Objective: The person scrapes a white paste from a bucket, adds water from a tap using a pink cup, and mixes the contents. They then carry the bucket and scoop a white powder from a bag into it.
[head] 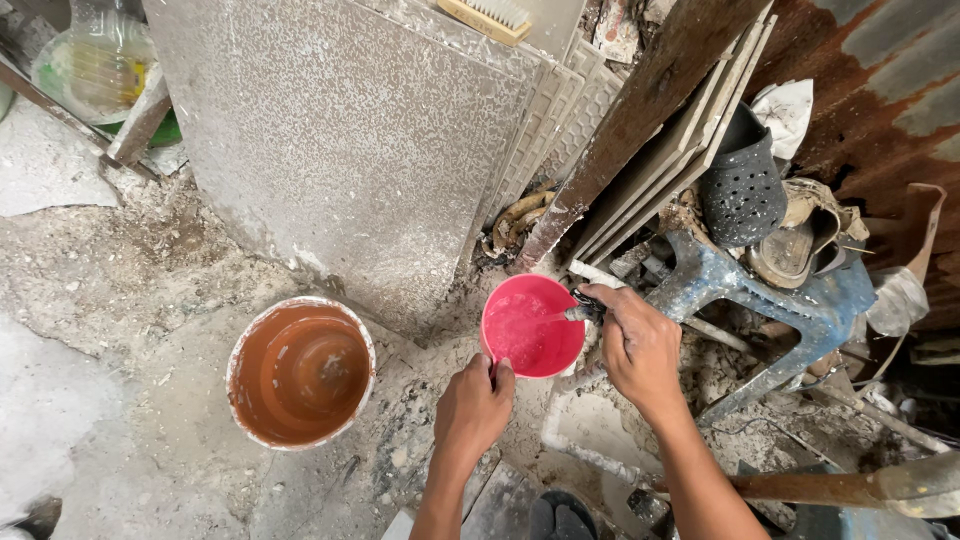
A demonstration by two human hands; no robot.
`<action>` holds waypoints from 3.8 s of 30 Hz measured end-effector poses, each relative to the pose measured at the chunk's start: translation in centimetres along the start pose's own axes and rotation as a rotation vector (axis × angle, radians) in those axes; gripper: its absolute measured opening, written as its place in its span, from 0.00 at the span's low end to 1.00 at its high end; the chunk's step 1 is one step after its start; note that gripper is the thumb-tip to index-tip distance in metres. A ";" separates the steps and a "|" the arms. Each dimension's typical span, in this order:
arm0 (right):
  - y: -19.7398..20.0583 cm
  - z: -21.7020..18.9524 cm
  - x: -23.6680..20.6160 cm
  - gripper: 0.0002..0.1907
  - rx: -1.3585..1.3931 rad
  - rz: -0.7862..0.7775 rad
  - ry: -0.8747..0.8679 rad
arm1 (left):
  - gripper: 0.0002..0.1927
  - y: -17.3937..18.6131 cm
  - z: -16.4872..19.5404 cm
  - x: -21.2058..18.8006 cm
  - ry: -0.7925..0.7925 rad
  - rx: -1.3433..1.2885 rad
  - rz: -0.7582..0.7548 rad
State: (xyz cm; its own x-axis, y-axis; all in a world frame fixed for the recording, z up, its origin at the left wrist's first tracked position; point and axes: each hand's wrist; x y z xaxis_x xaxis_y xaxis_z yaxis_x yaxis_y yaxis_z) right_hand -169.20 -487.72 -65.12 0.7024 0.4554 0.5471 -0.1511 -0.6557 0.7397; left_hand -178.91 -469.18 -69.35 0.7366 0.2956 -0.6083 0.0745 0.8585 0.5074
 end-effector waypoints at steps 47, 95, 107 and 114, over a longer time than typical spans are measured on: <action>0.6 -0.7 0.5 0.18 0.011 0.018 0.023 | 0.21 -2.4 -0.5 1.5 -0.041 0.065 0.152; 0.5 -0.6 0.2 0.21 -0.013 -0.008 0.004 | 0.25 -3.1 0.1 0.7 0.007 0.095 0.175; 0.8 -0.8 0.3 0.20 0.026 0.010 0.034 | 0.24 -2.9 0.2 0.7 0.006 0.077 0.195; 0.3 -0.1 0.0 0.20 0.024 0.020 0.021 | 0.23 -2.8 0.0 1.3 0.067 0.071 0.118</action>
State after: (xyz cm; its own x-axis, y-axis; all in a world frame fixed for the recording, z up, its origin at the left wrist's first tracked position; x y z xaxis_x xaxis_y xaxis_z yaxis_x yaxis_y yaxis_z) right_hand -169.32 -487.86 -64.85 0.6847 0.4544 0.5698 -0.1481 -0.6787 0.7193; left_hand -178.16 -471.24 -71.57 0.6967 0.4217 -0.5803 0.0395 0.7852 0.6180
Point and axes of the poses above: each hand's wrist, its own x-axis towards the middle knuckle, its own y-axis out of the back of the hand, z = x × y, and after that the axes turned 7 degrees about y, right-handed
